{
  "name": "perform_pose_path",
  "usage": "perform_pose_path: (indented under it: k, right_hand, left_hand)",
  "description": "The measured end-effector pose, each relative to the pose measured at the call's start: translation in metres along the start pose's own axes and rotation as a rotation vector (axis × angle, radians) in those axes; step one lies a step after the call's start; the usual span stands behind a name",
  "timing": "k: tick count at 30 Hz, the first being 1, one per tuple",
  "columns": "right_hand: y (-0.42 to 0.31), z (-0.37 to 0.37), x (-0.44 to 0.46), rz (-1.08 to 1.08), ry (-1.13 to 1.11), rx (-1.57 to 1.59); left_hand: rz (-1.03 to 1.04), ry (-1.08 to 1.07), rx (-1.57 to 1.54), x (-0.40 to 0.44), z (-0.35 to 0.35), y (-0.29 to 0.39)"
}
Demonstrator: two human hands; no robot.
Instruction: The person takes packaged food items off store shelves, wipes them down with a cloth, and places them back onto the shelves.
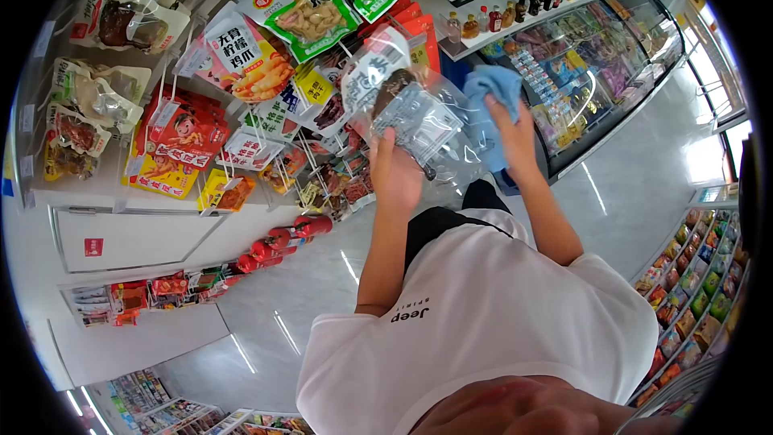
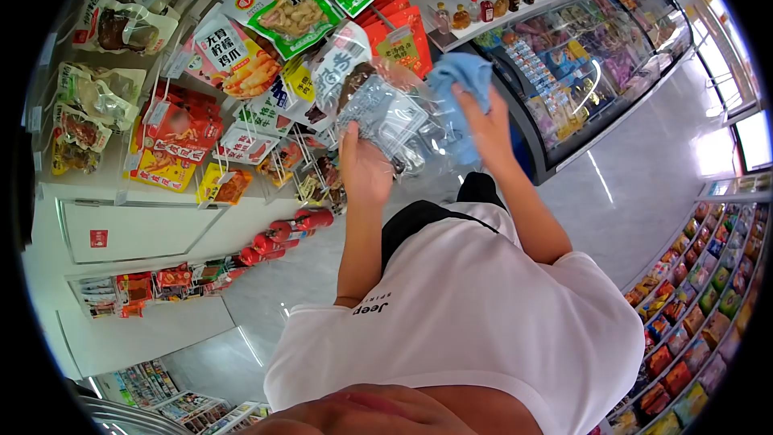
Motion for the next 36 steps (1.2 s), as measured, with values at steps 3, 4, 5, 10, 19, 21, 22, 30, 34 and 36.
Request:
perform_pose_path:
  k: [3,4,5,10,19,21,22,30,34,36]
  right_hand:
    - [-0.044,-0.027,0.013,-0.17,0.171,-0.193]
    - [-0.058,-0.023,0.011,-0.258,0.149,-0.29]
    - [-0.071,-0.018,0.006,-0.344,0.131,-0.388]
    - [-0.086,0.043,-0.012,-0.73,-0.085,-0.974]
    - [-0.052,0.058,-0.019,-0.659,-0.236,-0.969]
    - [-0.067,0.061,-0.009,-0.717,-0.183,-0.91]
    - [-0.072,0.062,-0.006,-0.733,-0.171,-0.894]
    - [-0.078,0.08,-0.022,-0.841,-0.257,-0.793]
    - [-0.104,0.081,-0.002,-0.773,-0.186,-0.858]
    - [-0.109,0.08,0.007,-0.734,-0.161,-0.847]
  left_hand:
    - [0.081,-0.009,-0.025,-0.001,-0.003,0.017]
    - [0.094,-0.012,-0.018,0.0,-0.002,0.019]
    - [0.102,-0.015,-0.01,0.0,-0.001,0.02]
    - [0.125,-0.035,0.022,0.001,-0.002,0.011]
    - [0.147,0.018,0.166,-0.007,-0.015,0.009]
    - [0.117,0.011,0.177,-0.01,-0.015,0.005]
    - [0.125,-0.02,0.167,-0.012,-0.007,0.003]
    - [0.196,-0.019,0.399,-0.02,-0.002,0.01]
    - [0.415,-0.148,0.787,-0.024,0.022,0.026]
    - [0.362,-0.174,0.857,-0.026,0.023,0.025]
Point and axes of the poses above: each hand's wrist, its own x-axis towards the middle knuckle, its own z-axis out of the palm, y = z × x, the point moved 8 cm from there along x, towards the middle knuckle, and after that the axes turned 4 degrees about -z, right-handed, at the moved point
